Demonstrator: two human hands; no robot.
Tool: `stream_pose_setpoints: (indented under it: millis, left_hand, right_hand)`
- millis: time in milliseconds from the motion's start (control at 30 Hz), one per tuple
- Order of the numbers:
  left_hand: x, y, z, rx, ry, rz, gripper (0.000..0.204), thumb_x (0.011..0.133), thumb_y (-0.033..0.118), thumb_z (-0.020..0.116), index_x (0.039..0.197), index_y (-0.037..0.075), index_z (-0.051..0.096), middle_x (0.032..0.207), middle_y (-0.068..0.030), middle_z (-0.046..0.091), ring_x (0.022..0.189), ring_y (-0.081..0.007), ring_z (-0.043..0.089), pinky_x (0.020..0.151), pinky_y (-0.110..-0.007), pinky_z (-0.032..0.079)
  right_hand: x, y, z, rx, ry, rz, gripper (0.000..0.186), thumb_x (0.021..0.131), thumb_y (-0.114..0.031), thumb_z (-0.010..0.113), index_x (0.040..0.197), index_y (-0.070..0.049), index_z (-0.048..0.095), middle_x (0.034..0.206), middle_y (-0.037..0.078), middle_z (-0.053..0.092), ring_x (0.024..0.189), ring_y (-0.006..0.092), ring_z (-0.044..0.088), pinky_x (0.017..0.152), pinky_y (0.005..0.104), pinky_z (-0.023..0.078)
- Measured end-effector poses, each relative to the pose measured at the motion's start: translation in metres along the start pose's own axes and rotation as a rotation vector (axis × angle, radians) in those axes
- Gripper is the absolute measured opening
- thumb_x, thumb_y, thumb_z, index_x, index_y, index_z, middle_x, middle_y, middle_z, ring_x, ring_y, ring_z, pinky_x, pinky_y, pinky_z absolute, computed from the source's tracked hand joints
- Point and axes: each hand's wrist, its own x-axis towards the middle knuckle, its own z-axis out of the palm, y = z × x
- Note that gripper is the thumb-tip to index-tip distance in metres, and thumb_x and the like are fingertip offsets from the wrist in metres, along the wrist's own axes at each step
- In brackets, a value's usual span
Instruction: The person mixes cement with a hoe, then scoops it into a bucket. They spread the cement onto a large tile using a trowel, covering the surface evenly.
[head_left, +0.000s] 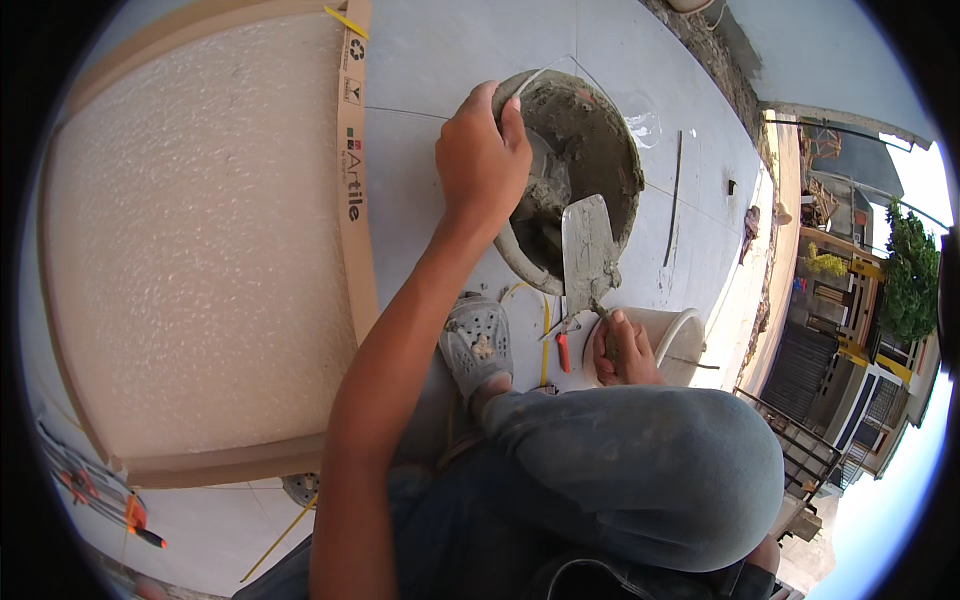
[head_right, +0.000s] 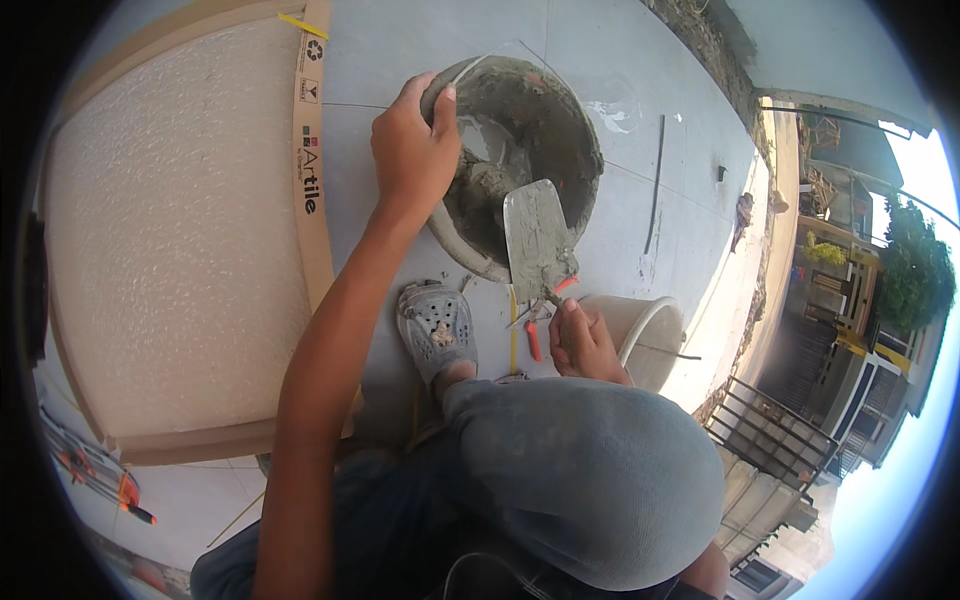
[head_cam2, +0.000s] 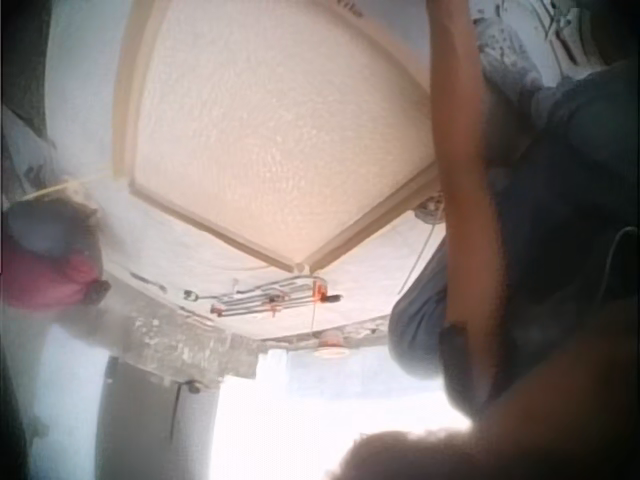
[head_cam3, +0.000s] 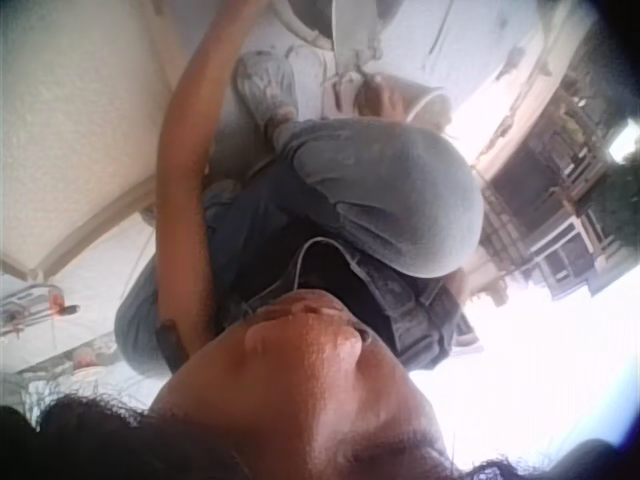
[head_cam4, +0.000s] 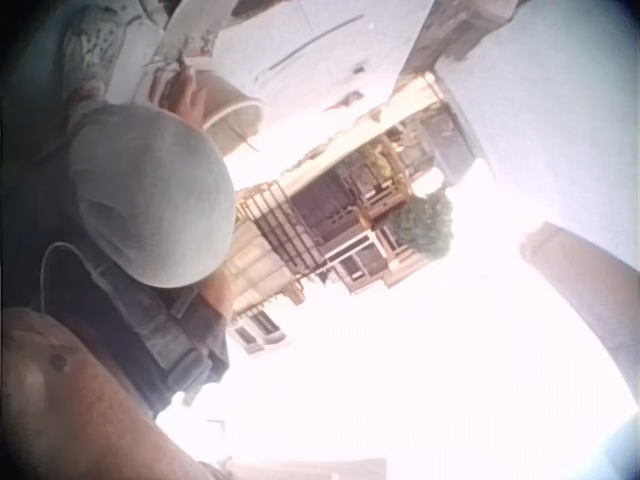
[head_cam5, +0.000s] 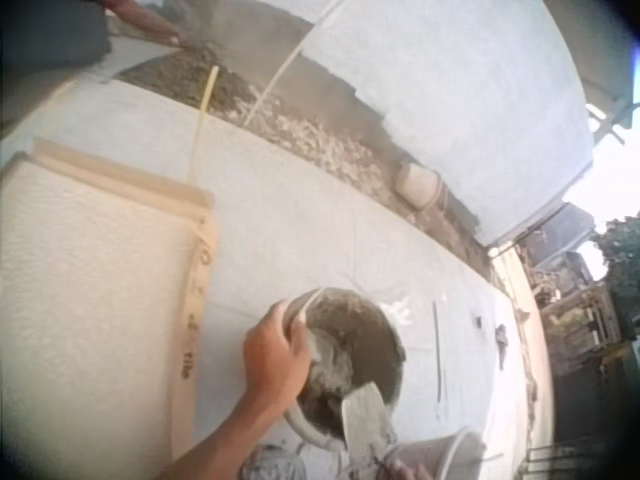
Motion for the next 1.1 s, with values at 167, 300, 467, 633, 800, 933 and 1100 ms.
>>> stream_pose_setpoints:
  millis: [167,300,467,633,800,933,1100]
  left_hand:
    - [-0.003,0.004,0.001,-0.016,-0.038,-0.010,0.036,0.099,0.026,0.059,0.121,-0.003,0.066,0.095,-0.0226,0.074,0.090,-0.0377,0.073,0.082,-0.043,0.055]
    - [-0.001,0.004,0.000,-0.022,-0.040,-0.006,0.035,0.099,0.024,0.060,0.120,-0.003,0.066,0.096,-0.0223,0.074,0.090,-0.0370,0.073,0.082,-0.043,0.055]
    - [-0.002,0.001,-0.005,-0.061,-0.044,-0.008,0.035,0.099,0.024,0.060,0.121,-0.004,0.065,0.095,-0.0224,0.074,0.089,-0.0366,0.073,0.081,-0.042,0.055]
    - [0.003,0.005,0.000,-0.040,-0.038,-0.002,0.036,0.099,0.024,0.061,0.121,-0.004,0.065,0.094,-0.0221,0.075,0.088,-0.0346,0.074,0.080,-0.041,0.056]
    - [0.003,0.003,0.000,-0.047,-0.030,-0.005,0.036,0.100,0.024,0.061,0.121,-0.005,0.065,0.093,-0.0213,0.075,0.087,-0.0329,0.074,0.080,-0.040,0.056]
    - [0.003,0.000,0.002,-0.057,-0.028,0.008,0.036,0.100,0.024,0.061,0.120,-0.005,0.066,0.094,-0.0206,0.075,0.086,-0.0325,0.074,0.080,-0.039,0.056]
    - [0.003,0.002,0.001,-0.042,-0.008,0.024,0.036,0.100,0.025,0.061,0.120,-0.004,0.065,0.094,-0.0213,0.074,0.086,-0.0327,0.074,0.080,-0.039,0.056]
  right_hand:
    - [-0.040,0.079,-0.025,-0.136,0.174,0.007,0.065,0.105,-0.051,0.045,0.060,-0.006,0.058,0.056,0.002,0.055,0.050,0.0113,0.049,0.050,0.0301,0.035]
    - [-0.052,0.113,-0.036,-0.166,0.221,-0.171,0.060,0.105,-0.052,0.044,0.074,-0.003,0.062,0.063,0.004,0.060,0.057,0.0135,0.054,0.052,0.0307,0.038]
    - [-0.022,0.060,-0.006,-0.320,0.369,-0.756,0.035,0.101,-0.033,0.057,0.109,0.002,0.057,0.076,0.010,0.063,0.066,0.0205,0.059,0.062,0.0344,0.047]
    - [0.045,0.027,0.028,-0.498,0.620,-0.874,0.028,0.091,-0.005,0.070,0.113,0.002,0.054,0.084,0.015,0.063,0.073,0.0307,0.065,0.069,0.0394,0.052]
    - [0.084,0.042,0.033,-0.665,0.515,-0.654,0.021,0.089,-0.011,0.072,0.101,0.003,0.063,0.082,0.024,0.069,0.077,0.0453,0.068,0.069,0.0483,0.052]
    - [0.084,0.048,0.037,-0.704,0.428,-0.655,0.020,0.091,-0.013,0.068,0.081,0.004,0.062,0.061,0.024,0.060,0.065,0.0478,0.063,0.055,0.0447,0.047]
    - [0.068,0.077,0.040,-0.604,0.509,-0.547,0.028,0.093,-0.014,0.067,0.072,0.004,0.062,0.060,0.024,0.060,0.059,0.0456,0.063,0.051,0.0454,0.045]
